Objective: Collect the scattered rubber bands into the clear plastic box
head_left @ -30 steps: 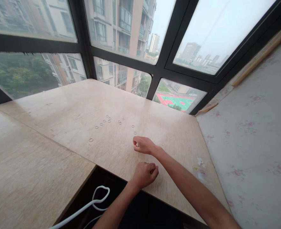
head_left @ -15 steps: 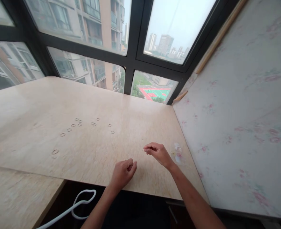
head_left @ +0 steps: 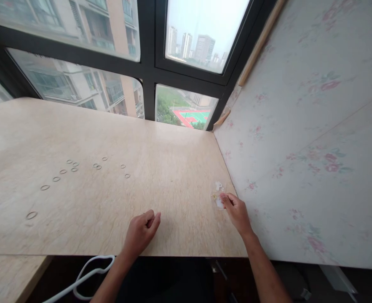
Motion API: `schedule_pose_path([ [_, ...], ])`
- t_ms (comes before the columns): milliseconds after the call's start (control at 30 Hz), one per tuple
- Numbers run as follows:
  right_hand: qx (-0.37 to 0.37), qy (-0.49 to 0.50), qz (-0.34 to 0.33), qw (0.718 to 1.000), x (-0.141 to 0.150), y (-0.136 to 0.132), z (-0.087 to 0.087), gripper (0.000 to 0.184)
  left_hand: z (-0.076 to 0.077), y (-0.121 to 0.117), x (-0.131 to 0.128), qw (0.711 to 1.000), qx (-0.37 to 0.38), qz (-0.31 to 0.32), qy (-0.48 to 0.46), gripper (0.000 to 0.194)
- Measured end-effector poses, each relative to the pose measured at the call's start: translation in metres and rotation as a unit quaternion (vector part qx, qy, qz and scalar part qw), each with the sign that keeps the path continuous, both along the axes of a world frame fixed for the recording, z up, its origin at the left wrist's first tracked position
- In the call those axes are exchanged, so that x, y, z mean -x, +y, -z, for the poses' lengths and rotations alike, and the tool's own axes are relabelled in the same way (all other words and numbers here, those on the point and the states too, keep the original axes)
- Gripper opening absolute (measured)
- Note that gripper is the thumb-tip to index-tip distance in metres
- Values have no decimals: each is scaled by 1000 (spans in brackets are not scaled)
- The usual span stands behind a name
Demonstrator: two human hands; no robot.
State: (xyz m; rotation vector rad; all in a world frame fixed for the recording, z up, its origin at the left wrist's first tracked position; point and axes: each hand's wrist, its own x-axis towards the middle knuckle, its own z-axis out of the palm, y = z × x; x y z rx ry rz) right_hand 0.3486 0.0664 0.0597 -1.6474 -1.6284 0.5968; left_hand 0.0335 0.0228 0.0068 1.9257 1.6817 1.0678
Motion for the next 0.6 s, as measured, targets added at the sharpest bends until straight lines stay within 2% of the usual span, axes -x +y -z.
schedule_pose_path([
  [300, 15, -42, -2, 999, -10, -1, 6, 33, -3, -1, -1, 1000, 9, -5, 8, 40],
  [433, -14, -68, -41, 997, -15, 1, 8, 28, -4, -1, -2, 1000, 15, -9, 9, 40],
  [600, -1, -86, -72, 994, -20, -1, 7, 26, -4, 0, -2, 1000, 15, -11, 4, 40],
])
